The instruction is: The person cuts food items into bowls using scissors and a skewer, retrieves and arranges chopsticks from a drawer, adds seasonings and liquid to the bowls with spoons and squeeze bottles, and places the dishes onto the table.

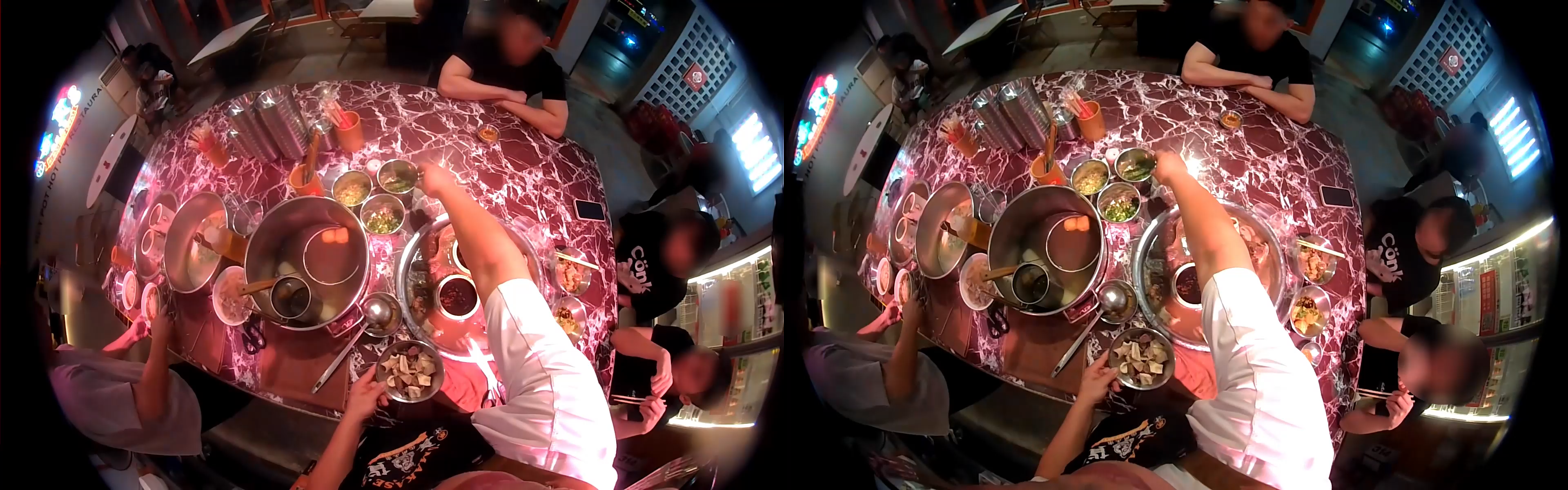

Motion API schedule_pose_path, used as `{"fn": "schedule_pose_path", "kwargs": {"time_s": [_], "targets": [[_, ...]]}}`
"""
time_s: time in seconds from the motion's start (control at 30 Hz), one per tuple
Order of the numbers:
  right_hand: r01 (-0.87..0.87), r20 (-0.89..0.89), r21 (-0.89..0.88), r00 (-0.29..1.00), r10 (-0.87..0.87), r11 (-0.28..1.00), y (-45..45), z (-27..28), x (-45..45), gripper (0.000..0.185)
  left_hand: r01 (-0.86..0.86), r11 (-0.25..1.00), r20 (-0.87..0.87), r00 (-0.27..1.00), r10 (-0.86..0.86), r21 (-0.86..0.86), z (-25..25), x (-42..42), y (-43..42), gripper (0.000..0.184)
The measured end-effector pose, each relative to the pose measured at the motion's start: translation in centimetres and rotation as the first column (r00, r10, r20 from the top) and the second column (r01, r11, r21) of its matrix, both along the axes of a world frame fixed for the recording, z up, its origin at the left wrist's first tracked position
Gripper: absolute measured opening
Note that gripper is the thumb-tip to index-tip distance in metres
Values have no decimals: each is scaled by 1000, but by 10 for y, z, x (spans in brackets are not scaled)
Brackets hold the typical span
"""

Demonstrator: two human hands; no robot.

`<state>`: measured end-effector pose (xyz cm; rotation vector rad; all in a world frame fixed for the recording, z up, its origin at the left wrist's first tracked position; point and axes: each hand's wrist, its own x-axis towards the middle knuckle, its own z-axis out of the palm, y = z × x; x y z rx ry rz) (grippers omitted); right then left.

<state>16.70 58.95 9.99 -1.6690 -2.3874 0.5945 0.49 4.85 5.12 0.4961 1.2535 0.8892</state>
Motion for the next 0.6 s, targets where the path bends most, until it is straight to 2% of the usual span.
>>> {"fn": "schedule_pose_path", "kwargs": {"time_s": [0.2,0.33,0.4,0.43,0.47,0.5,0.53,0.6], "targets": [[-141,26,-22,990,141,990,2,-22,-7,34,-114,994,58,992,113,1,0,-2,5,66],[-75,87,-58,993,80,995,-5,-10,-7,32,-89,996,48,995,87,22,1,-1,13,65],[-58,145,8,988,56,998,-3,-21,-11,33,-38,997,42,998,36,61,1,0,16,65],[-68,177,-49,981,76,996,-12,-12,-13,35,-49,997,57,997,46,54,3,1,14,64],[-80,88,-90,992,88,993,-27,0,-16,37,-72,997,62,996,70,20,4,3,15,63],[-109,30,-33,993,110,993,-29,-6,-16,36,-61,998,56,997,62,-3,6,3,15,62],[-112,32,-52,993,114,992,-40,8,-17,34,-40,999,32,999,40,5,0,4,14,62],[-133,-1,-45,991,133,990,-30,-2,-14,36,-27,1000,24,999,27,-8,9,7,19,62]]}}
